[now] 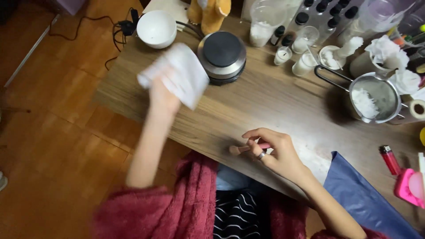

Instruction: Cleaning a workspace table by wiping it with a tissue and sweeping away debris with a small brush.

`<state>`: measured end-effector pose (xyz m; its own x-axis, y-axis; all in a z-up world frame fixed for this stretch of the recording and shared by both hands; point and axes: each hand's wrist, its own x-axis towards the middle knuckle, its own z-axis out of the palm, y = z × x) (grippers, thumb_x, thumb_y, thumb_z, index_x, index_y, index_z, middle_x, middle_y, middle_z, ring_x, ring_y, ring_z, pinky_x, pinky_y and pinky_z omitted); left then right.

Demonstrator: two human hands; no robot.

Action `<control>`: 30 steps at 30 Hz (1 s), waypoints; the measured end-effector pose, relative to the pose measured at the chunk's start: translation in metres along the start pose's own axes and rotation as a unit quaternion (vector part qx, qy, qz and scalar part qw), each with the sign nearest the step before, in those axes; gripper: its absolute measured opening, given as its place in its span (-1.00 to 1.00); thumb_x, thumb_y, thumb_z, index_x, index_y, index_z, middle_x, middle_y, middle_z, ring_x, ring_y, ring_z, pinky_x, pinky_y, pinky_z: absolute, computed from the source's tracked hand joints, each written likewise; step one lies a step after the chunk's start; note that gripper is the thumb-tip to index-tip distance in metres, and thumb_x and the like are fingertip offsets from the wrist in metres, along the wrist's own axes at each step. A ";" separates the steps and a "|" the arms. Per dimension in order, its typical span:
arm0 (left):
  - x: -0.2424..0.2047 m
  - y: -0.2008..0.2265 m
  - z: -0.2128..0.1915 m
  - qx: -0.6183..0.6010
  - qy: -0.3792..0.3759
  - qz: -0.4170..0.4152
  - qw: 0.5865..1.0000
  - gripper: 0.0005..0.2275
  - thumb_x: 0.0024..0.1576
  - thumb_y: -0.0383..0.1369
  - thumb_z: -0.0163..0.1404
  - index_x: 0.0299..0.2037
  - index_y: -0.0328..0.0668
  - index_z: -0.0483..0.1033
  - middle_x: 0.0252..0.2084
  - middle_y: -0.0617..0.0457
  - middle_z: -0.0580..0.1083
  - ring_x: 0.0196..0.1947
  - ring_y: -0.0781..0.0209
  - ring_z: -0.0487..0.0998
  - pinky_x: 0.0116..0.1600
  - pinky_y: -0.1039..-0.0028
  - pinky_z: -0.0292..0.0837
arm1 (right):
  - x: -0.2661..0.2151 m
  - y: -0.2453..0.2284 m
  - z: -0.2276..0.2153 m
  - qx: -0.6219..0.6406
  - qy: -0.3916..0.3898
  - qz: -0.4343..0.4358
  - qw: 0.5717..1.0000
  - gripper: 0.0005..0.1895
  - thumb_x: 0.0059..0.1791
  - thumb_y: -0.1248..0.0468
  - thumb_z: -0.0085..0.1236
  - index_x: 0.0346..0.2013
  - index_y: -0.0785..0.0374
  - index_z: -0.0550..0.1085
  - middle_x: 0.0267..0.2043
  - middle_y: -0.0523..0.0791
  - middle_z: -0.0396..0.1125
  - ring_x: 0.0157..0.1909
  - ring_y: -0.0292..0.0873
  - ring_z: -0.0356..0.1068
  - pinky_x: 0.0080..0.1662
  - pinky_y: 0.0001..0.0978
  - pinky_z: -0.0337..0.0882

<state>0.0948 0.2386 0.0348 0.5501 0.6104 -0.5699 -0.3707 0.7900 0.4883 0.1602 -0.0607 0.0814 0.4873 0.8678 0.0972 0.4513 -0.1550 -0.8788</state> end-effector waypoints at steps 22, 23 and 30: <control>0.116 0.067 0.023 0.846 0.040 0.380 0.372 -0.10 -0.06 0.13 0.21 0.34 -0.03 -0.11 0.36 -0.20 -0.14 0.32 -0.17 -0.25 0.22 -0.33 -0.20 | -0.014 0.014 -0.015 -0.045 -0.008 -0.001 0.999 -0.79 -0.03 0.19 -0.08 -0.31 0.23 0.48 -0.33 -0.17 0.41 -0.44 -0.36 0.38 -0.35 -0.66 0.47; 0.114 0.070 0.026 0.859 0.058 0.345 0.374 0.01 -0.11 0.12 0.26 0.37 0.03 -0.24 0.37 -0.30 -0.22 0.33 -0.24 -0.32 0.24 -0.33 -0.19 | -0.012 0.014 -0.016 -0.043 0.000 0.007 0.999 -0.84 -0.04 0.25 -0.05 -0.33 0.23 0.48 -0.34 -0.17 0.42 -0.49 -0.36 0.39 -0.36 -0.68 0.49; 0.133 0.074 0.013 0.814 0.025 0.407 0.414 -0.05 -0.21 -0.04 0.37 0.29 -0.07 -0.05 0.12 -0.32 0.09 0.05 -0.31 0.16 0.04 -0.10 0.21 | -0.015 0.014 -0.018 -0.060 0.043 0.001 0.997 -0.84 -0.05 0.26 -0.06 -0.32 0.22 0.48 -0.32 -0.17 0.42 -0.33 -0.32 0.38 -0.29 -0.63 0.51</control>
<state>0.1502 0.3774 0.0034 0.7073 0.6689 0.2287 0.5997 -0.7390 0.3069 0.1724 -0.0840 0.0758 0.5493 0.8239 0.1395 0.5329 -0.2169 -0.8179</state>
